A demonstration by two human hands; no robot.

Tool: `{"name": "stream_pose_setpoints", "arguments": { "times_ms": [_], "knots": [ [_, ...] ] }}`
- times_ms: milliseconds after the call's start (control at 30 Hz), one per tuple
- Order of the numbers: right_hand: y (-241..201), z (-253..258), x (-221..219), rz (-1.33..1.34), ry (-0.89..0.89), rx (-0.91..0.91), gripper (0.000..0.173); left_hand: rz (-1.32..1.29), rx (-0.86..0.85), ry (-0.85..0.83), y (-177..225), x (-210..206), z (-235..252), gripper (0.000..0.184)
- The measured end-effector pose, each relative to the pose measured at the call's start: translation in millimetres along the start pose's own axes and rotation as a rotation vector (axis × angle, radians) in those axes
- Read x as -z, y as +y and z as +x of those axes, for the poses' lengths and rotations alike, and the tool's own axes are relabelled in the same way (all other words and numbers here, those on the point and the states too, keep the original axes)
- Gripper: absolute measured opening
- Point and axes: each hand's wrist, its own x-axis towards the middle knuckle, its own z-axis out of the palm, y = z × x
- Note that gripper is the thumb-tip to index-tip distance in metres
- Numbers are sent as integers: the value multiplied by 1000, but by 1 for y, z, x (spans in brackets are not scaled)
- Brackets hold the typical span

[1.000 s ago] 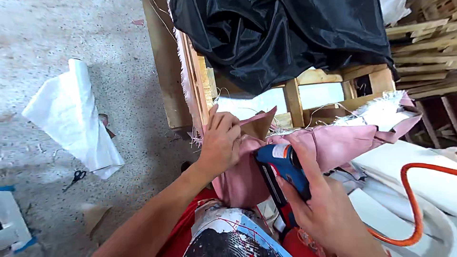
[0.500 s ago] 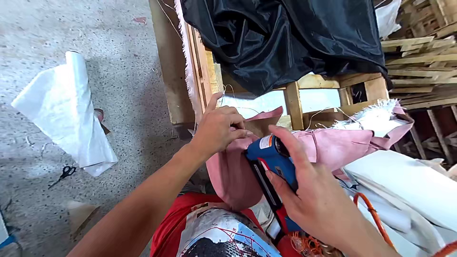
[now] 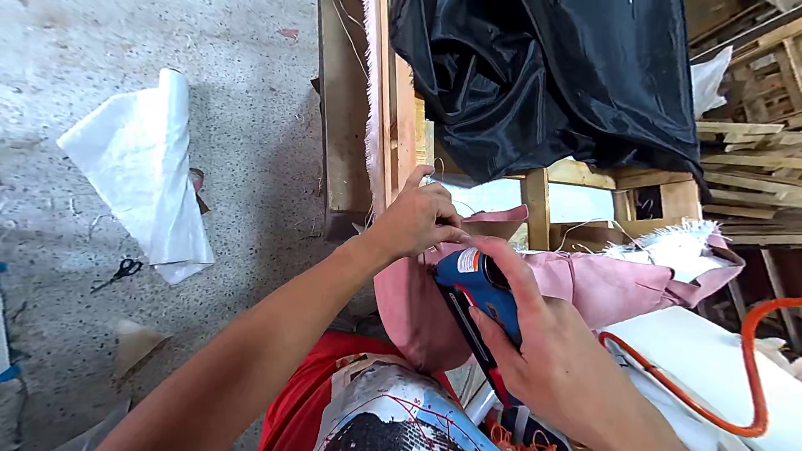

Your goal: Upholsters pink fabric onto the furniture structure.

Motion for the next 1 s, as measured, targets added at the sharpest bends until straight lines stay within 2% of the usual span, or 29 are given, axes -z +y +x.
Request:
{"name": "stream_pose_setpoints", "arguments": {
  "times_ms": [100, 200, 300, 367, 433, 500, 567, 667, 733, 800, 900, 1000],
  "knots": [
    [-2, 4, -3, -10, 33, 6, 71, -20, -8, -9, -4, 5, 1, 19],
    [10, -1, 8, 15, -26, -10, 73, 7, 23, -22, 0, 5, -3, 19],
    [45, -19, 44, 83, 15, -120, 79, 79, 60, -43, 3, 11, -5, 19],
    [78, -37, 76, -46, 105, -226, 88, 138, 101, -50, 16, 9, -7, 20],
    [117, -41, 102, -266, 234, -248, 87, 274, 138, -33, 39, 0, 3, 22],
    [169, -31, 112, -442, 356, -167, 80, 367, 107, -36, 74, -25, 21, 29],
    [231, -7, 115, -544, 390, -84, 72, 363, 48, -88, 109, -69, 48, 32],
    [315, 42, 112, -465, 163, -163, 61, 422, 165, -322, 125, -145, 93, 49],
    [368, 70, 94, -432, 74, -105, 56, 391, 306, -461, 114, -183, 117, 53],
    [415, 96, 72, -400, 1, 34, 51, 340, 367, -427, 104, -209, 131, 50],
    [459, 118, 39, -352, -61, 229, 47, 315, 300, -348, 97, -230, 152, 40],
    [483, 129, 50, -343, -134, 329, 48, 185, 262, -394, 98, -252, 174, 24]
  ]
}}
